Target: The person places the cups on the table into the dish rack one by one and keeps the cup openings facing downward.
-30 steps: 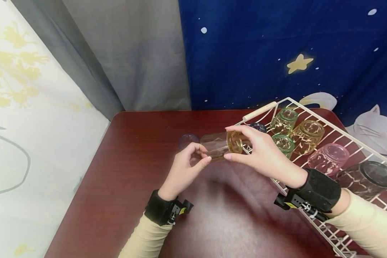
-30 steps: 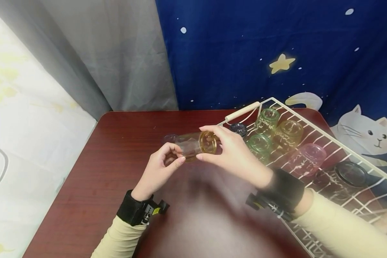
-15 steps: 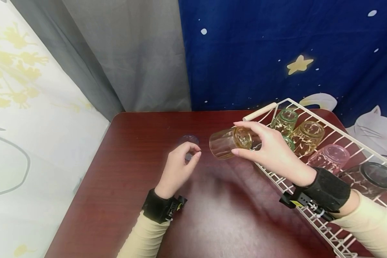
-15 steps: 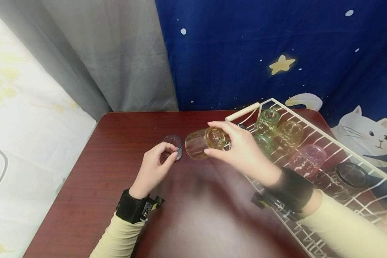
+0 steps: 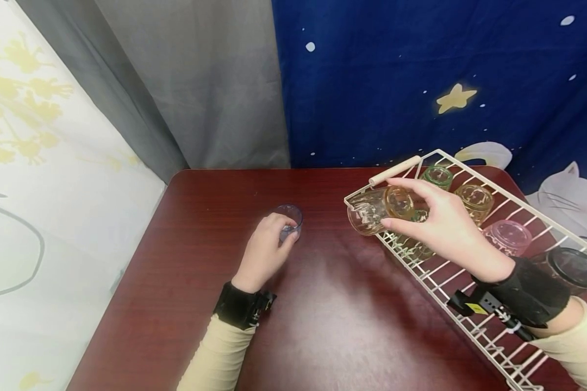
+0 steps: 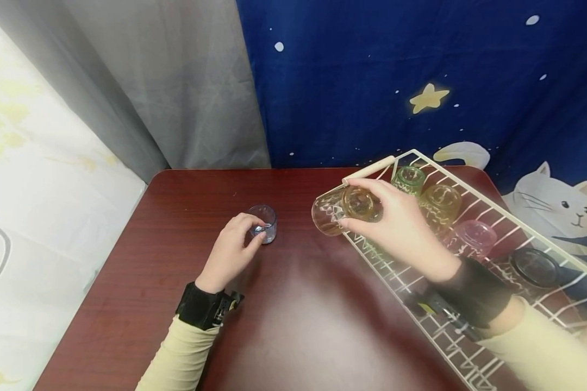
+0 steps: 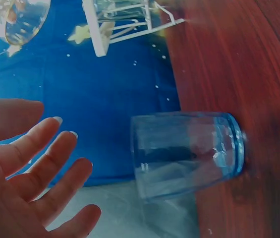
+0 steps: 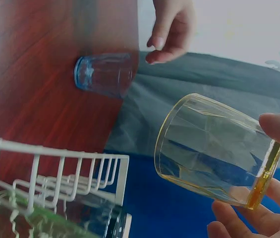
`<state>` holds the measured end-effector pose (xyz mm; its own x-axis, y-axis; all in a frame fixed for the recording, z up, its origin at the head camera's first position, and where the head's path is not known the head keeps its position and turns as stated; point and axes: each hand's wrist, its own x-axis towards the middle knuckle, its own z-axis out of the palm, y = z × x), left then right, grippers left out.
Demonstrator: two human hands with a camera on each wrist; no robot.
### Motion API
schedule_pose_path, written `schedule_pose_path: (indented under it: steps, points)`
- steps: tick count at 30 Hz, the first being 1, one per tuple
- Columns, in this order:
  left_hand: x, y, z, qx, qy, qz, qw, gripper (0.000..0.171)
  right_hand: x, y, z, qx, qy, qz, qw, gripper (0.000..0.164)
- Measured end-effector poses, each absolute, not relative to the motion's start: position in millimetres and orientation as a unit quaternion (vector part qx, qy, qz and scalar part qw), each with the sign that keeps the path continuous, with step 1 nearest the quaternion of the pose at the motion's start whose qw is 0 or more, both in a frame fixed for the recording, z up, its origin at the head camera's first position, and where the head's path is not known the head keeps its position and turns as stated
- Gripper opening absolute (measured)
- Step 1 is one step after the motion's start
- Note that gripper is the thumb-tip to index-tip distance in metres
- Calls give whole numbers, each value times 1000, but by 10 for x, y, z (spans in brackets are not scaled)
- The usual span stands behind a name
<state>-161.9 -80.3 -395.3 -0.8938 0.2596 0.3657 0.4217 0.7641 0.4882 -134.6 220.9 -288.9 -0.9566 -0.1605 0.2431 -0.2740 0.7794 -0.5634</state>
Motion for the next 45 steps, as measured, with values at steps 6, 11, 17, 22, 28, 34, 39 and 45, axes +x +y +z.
schedule_pose_path:
  steps: [6, 11, 17, 22, 28, 34, 39, 45]
  points:
    - [-1702, -836, -4054, -188, -933, -282, 123, 27, -1327, 2374, -2871, 96, -944, 303, 93, 71]
    - [-1757, -856, -4145, -193, -939, -261, 116, 32, -1316, 2530, -2876, 73, -945, 304, 95, 70]
    - [-1799, -859, -4218, -190, -940, -262, 103, 33, -1278, 2725, -2902, 46, -952, 293, 79, 71]
    - [-1830, -844, -4263, -190, -943, -260, 82, 34, -1219, 2862, -2900, 28, -954, 287, 83, 72]
    - [-1834, -837, -4293, -196, -944, -256, 71, 31, -1141, 3009, -2953, 0, -952, 299, 67, 72]
    - [-1850, -822, -4325, -213, -943, -240, 87, 28, -1070, 3162, -3054, -15, -950, 310, 40, 74]
    - [-1857, -812, -4347, -218, -943, -232, 100, 30, -1007, 3291, -3134, -20, -950, 310, 34, 74]
    - [-1856, -796, -4389, -199, -945, -240, 98, 29, -981, 3349, -3184, -18, -955, 293, 33, 73]
